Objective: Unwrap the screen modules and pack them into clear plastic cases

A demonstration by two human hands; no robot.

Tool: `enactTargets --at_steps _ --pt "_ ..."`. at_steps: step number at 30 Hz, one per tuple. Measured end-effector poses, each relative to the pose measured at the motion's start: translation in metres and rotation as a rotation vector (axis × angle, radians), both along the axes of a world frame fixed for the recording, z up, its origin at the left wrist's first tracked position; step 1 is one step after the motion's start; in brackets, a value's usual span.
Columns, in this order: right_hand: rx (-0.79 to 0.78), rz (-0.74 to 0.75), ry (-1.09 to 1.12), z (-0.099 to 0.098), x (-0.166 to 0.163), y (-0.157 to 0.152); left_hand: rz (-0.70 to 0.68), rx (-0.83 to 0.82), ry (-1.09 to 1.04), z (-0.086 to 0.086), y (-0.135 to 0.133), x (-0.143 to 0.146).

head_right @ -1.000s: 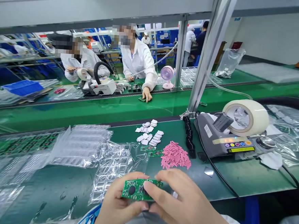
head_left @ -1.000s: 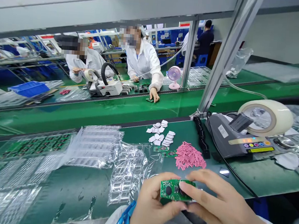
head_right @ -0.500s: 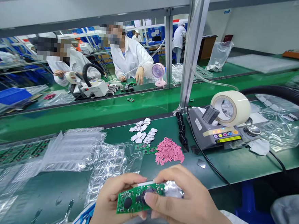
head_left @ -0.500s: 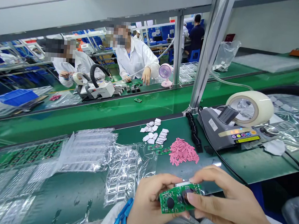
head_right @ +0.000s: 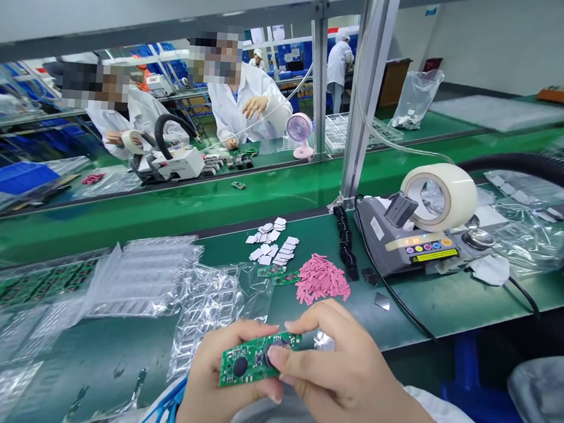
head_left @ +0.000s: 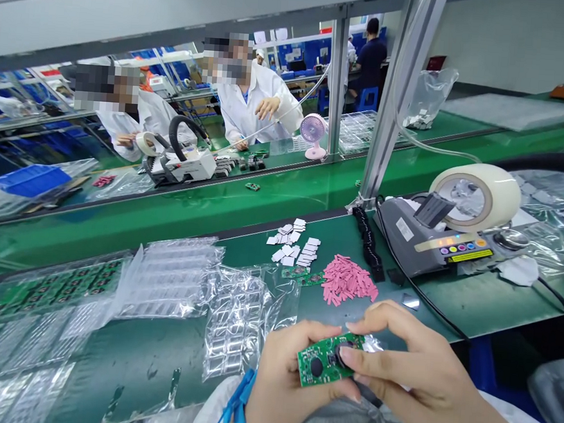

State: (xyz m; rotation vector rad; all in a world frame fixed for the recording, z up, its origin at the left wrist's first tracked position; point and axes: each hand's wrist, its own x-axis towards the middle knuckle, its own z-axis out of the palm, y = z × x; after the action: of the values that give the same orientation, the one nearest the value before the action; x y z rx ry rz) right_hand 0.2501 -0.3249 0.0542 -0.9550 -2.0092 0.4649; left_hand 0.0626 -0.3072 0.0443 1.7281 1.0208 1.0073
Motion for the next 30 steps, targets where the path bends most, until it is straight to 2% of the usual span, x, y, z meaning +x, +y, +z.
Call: enactTargets --at_steps 6,8,10,12,14,17,21,24,27,30 --pt "-0.043 -0.022 0.06 -0.004 -0.006 0.002 0.01 -0.137 -0.036 -0.006 -0.001 0.004" --pt "-0.054 -0.028 0.053 -0.009 -0.006 0.006 0.012 -0.216 -0.063 -0.009 0.0 0.004" --pt "0.0 -0.038 0.027 -0.014 -0.004 0.011 -0.047 -0.345 -0.186 -0.01 0.004 0.002" --pt "0.096 -0.018 -0.045 -0.019 -0.001 0.018 -0.17 -0.525 -0.372 -0.012 0.01 0.0" --pt "0.142 0.044 -0.17 -0.022 0.003 0.024 -0.222 -0.693 -0.48 -0.014 0.017 -0.001" --pt "0.101 0.127 -0.375 -0.026 0.006 0.028 -0.184 -0.825 -0.391 -0.018 0.03 0.001" --pt "0.066 0.154 -0.538 -0.038 0.004 0.033 -0.245 -0.851 -0.264 -0.021 0.045 0.004" --pt "0.06 0.149 -0.519 -0.05 0.001 0.044 -0.249 -0.813 -0.198 -0.025 0.058 0.006" --pt "0.118 -0.001 -0.42 -0.061 0.002 0.054 -0.193 -0.78 -0.126 -0.036 0.08 0.005" --pt "0.212 -0.209 -0.357 -0.079 0.014 0.052 -0.037 -0.749 -0.066 -0.048 0.125 -0.001"
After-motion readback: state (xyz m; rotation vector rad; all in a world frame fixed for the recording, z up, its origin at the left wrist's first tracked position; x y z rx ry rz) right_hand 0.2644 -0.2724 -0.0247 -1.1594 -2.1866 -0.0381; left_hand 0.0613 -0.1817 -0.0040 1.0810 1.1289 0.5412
